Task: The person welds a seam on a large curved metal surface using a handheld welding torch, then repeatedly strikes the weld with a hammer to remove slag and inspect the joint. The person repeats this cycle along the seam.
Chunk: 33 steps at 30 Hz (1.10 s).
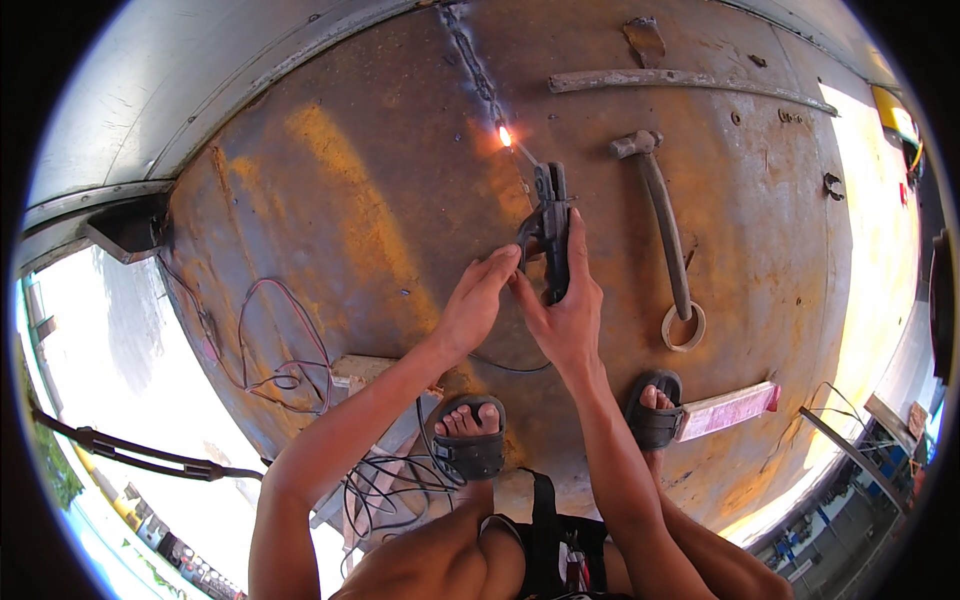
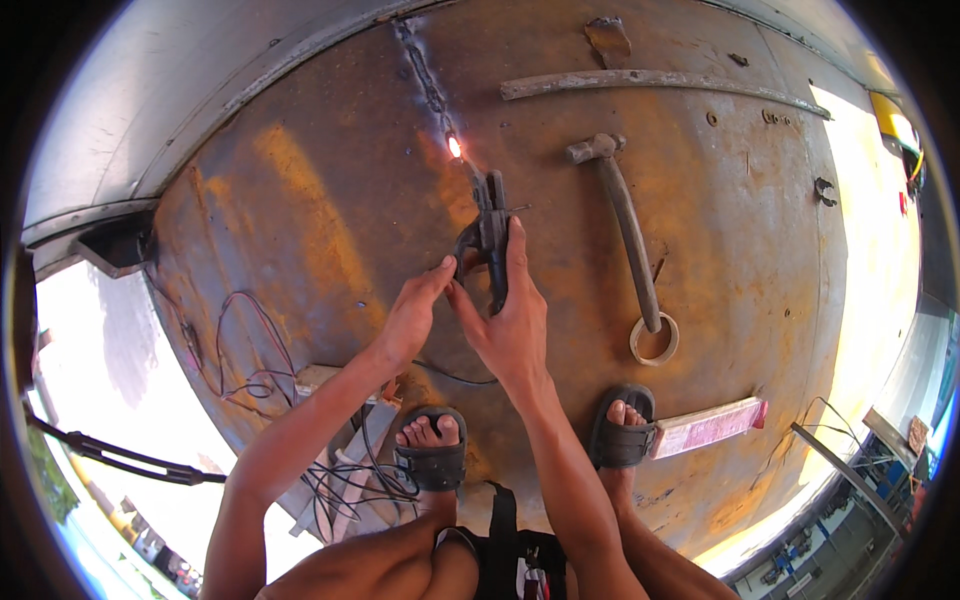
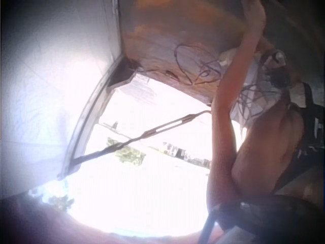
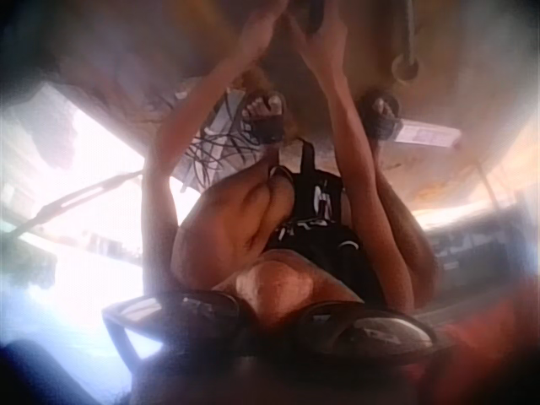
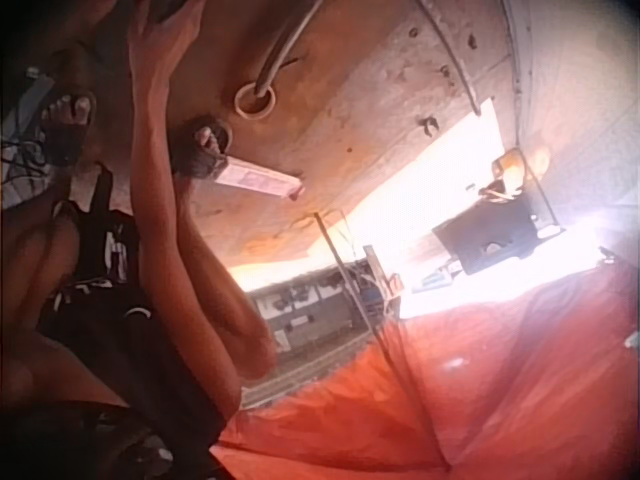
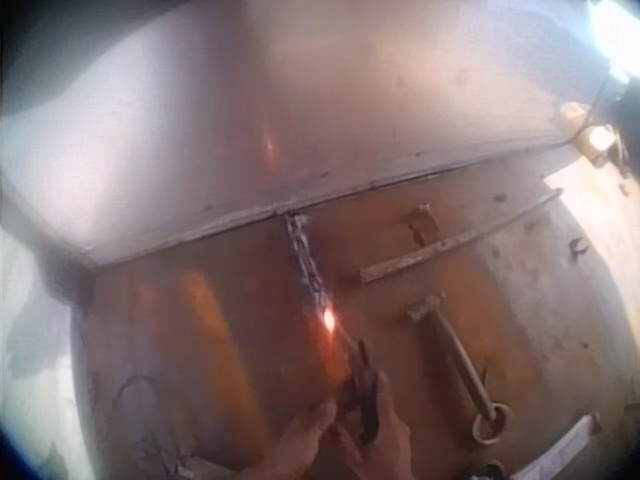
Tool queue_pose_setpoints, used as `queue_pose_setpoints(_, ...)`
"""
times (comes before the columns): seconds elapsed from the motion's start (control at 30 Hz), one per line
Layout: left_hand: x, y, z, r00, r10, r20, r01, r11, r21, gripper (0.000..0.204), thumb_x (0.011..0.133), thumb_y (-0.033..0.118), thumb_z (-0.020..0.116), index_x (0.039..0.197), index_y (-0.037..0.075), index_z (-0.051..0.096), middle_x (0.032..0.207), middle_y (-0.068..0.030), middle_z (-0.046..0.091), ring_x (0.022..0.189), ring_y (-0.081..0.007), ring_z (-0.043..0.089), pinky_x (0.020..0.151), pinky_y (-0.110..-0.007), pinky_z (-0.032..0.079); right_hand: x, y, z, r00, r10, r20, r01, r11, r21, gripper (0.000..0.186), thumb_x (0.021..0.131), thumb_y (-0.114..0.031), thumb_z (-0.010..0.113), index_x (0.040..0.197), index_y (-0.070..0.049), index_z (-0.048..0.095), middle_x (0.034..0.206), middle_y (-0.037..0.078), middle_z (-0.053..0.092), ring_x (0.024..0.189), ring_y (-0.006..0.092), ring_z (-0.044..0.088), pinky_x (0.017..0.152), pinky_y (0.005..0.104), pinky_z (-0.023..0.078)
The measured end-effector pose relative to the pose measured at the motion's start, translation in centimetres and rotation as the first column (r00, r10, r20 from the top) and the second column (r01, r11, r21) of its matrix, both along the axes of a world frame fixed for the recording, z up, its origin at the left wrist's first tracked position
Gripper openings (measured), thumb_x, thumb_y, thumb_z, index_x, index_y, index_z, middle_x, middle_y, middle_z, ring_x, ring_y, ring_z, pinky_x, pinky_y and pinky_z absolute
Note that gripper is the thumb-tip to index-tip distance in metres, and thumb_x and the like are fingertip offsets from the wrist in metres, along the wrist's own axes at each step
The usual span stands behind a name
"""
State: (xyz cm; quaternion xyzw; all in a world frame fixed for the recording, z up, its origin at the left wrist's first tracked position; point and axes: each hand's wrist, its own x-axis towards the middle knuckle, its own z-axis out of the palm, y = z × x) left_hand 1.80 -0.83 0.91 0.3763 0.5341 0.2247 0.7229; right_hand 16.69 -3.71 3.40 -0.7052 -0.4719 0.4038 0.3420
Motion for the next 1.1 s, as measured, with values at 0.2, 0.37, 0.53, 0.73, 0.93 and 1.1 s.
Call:
queue_pose_setpoints(0.2, 0.0, 0.4, 0.3, 1.000, 0.017, 0.024, -0.016, 0.999, -0.029, 0.063, 0.115, 0.050, 0.046, 0.130, -0.008, 0.065, 0.124, -0.0058, 0.066, 0.122, -0.0142, 0.050, 0.118, -0.032, 0.031, -0.2, 0.1, -1.0, 1.000, 0.017, 0.024, -0.019, 0.994, 0.104, 0.101, 0.090, -0.016, 0.084, 0.170, -0.003, 0.023, 0.118, 0.014, 0.078, 0.104, 0.0340, 0.079, 0.088, 0.0399, 0.060)
queue_pose_setpoints(0.37, 0.0, 0.5, 0.6, 0.999, 0.034, 0.032, -0.033, 0.999, -0.036, 0.066, 0.114, 0.054, 0.047, 0.128, -0.008, 0.065, 0.123, -0.0057, 0.064, 0.122, -0.0147, 0.049, 0.118, -0.031, 0.030, -0.3, 0.1, -1.2, 0.999, 0.020, 0.040, -0.024, 0.993, 0.113, 0.101, 0.090, -0.016, 0.084, 0.170, -0.004, 0.023, 0.118, 0.014, 0.079, 0.105, 0.0339, 0.079, 0.088, 0.0400, 0.060)
queue_pose_setpoints(0.53, 0.3, 0.6, 1.3, 0.997, 0.057, 0.057, -0.055, 0.998, -0.037, 0.067, 0.113, 0.056, 0.048, 0.125, -0.007, 0.065, 0.124, -0.0057, 0.064, 0.124, -0.0149, 0.048, 0.119, -0.031, 0.029, -0.3, 0.1, -1.6, 0.999, 0.008, 0.046, -0.015, 0.989, 0.149, 0.099, 0.091, -0.014, 0.083, 0.171, -0.005, 0.024, 0.116, 0.013, 0.079, 0.083, 0.0184, 0.070, 0.073, 0.0315, 0.056)
queue_pose_setpoints(0.73, 0.3, 0.6, 1.3, 0.997, 0.052, 0.050, -0.051, 0.998, -0.031, 0.066, 0.112, 0.057, 0.049, 0.122, -0.006, 0.065, 0.120, -0.0046, 0.062, 0.122, -0.0154, 0.048, 0.119, -0.032, 0.028, -0.3, 0.1, -1.3, 0.999, 0.011, 0.032, -0.014, 0.995, 0.099, 0.103, 0.090, -0.016, 0.084, 0.171, -0.005, 0.022, 0.118, 0.015, 0.079, 0.104, 0.0336, 0.079, 0.087, 0.0396, 0.060)
queue_pose_setpoints(0.93, 0.2, 0.5, 0.9, 0.997, 0.055, 0.050, -0.054, 0.998, -0.029, 0.066, 0.113, 0.058, 0.049, 0.119, -0.006, 0.065, 0.117, -0.0036, 0.060, 0.120, -0.0152, 0.047, 0.118, -0.032, 0.029, -0.3, 0.2, -1.1, 1.000, 0.012, 0.017, -0.014, 0.995, 0.096, 0.102, 0.090, -0.016, 0.084, 0.170, -0.004, 0.023, 0.118, 0.016, 0.079, 0.106, 0.0339, 0.079, 0.089, 0.0397, 0.060)
queue_pose_setpoints(1.1, 0.7, 0.6, 2.0, 0.996, 0.093, 0.004, -0.093, 0.994, -0.057, 0.065, 0.113, 0.056, 0.048, 0.120, -0.007, 0.065, 0.118, -0.0041, 0.060, 0.121, -0.0153, 0.047, 0.118, -0.032, 0.029, -0.2, 0.2, -1.4, 1.000, 0.011, 0.021, -0.013, 0.994, 0.109, 0.102, 0.090, -0.016, 0.084, 0.170, -0.003, 0.023, 0.118, 0.016, 0.079, 0.106, 0.0347, 0.079, 0.089, 0.0401, 0.060)
